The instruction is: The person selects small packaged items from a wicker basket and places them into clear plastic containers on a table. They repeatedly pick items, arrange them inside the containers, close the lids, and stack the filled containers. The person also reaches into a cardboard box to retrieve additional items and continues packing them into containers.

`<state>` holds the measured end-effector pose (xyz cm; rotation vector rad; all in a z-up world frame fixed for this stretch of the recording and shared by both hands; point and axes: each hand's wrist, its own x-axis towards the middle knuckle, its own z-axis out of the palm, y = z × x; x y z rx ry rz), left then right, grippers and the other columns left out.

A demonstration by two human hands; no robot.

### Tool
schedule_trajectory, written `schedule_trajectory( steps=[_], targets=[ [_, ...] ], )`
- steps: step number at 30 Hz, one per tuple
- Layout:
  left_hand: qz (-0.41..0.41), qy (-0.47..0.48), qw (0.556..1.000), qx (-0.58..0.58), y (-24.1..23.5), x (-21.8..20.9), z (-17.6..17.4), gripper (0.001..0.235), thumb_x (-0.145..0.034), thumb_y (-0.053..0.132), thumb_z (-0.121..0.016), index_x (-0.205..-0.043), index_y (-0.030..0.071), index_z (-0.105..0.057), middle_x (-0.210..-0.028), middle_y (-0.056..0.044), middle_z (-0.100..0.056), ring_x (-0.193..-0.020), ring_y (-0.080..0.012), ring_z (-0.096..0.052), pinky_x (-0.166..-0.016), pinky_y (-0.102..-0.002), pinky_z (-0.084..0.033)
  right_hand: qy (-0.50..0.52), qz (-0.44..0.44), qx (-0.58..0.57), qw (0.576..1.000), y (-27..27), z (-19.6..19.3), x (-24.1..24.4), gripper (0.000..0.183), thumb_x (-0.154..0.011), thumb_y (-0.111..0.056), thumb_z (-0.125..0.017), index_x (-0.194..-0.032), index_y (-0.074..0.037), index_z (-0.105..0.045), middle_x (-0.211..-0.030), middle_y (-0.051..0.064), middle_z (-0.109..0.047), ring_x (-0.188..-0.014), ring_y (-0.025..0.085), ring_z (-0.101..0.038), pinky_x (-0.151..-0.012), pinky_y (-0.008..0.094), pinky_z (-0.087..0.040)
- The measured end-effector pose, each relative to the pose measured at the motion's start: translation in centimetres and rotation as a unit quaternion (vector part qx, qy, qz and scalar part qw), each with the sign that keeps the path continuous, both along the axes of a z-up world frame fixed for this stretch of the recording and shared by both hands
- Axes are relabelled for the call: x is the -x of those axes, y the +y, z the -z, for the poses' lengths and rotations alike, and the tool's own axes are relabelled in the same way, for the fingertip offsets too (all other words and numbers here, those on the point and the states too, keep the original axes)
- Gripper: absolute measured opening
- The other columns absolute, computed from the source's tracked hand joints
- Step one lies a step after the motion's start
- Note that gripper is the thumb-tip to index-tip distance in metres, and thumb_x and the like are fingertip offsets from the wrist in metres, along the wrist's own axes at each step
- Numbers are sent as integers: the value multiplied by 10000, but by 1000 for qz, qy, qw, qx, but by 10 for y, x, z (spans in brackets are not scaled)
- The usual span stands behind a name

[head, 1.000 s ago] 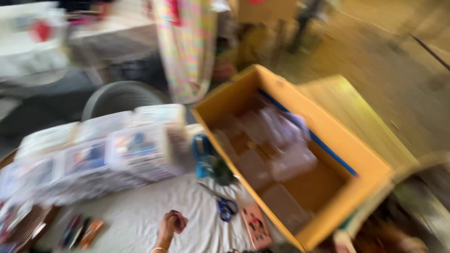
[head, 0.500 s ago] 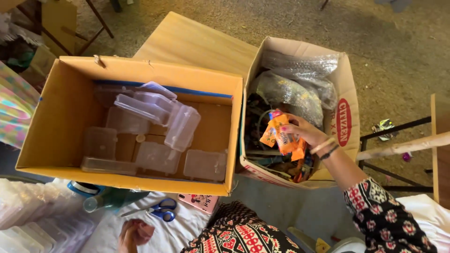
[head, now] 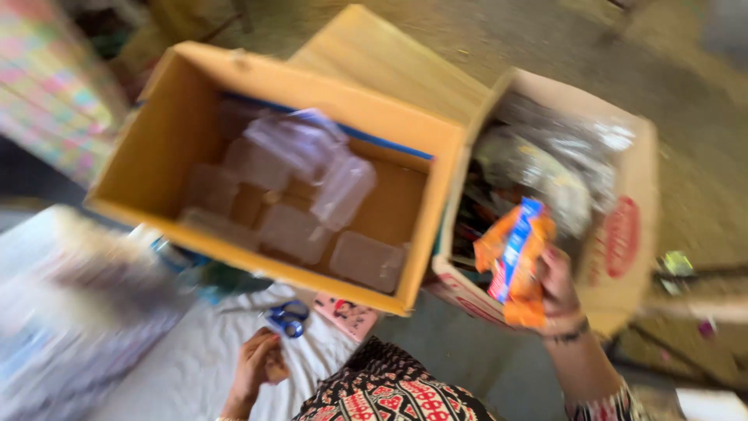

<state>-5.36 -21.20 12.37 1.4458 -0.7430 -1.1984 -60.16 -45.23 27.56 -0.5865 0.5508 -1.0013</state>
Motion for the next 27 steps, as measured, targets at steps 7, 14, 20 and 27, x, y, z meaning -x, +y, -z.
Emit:
schedule_trajectory(
  steps=[7,14,20,27],
  targets=[
    [-14,-123,992,-24,78,21,46,228,-943,223,-635,-869,15,-691,-846,-81,-645,-790,-213,-612,-717,-336,-516,44,-182,-52,981,-20,213,-2,424,-1055,-359,-622,-1302,-19,-562,-1146,121,-682,-1010,273,-691,-863,455,-574],
    [-133,-179,968,-118,181,-17,19,220,-878,279,-662,-890,83,-761,-950,-119,-642,-920,-287,-657,-851,-383,-531,217,-244,25,945,41,241,-243,310,-1031,-300,-649,-1239,-92,-551,-1097,15,-628,-973,148,-660,-820,334,-580],
    [-249,-177,939,-160,284,-59,52,198,-839,258,-723,-940,89,-741,-990,-129,-637,-914,-300,-663,-831,-391,-544,330,-480,-24,813,216,141,-445,604,-851,-412,-662,-1382,-142,-564,-1171,99,-660,-972,247,-698,-712,407,-616],
    [-350,-162,907,-170,413,-77,60,168,-839,216,-718,-931,76,-738,-987,-120,-661,-922,-288,-679,-835,-373,-543,259,-602,-9,755,360,119,-620,672,-887,-465,-672,-1455,-135,-531,-1260,80,-658,-1070,231,-658,-808,402,-588]
  ],
)
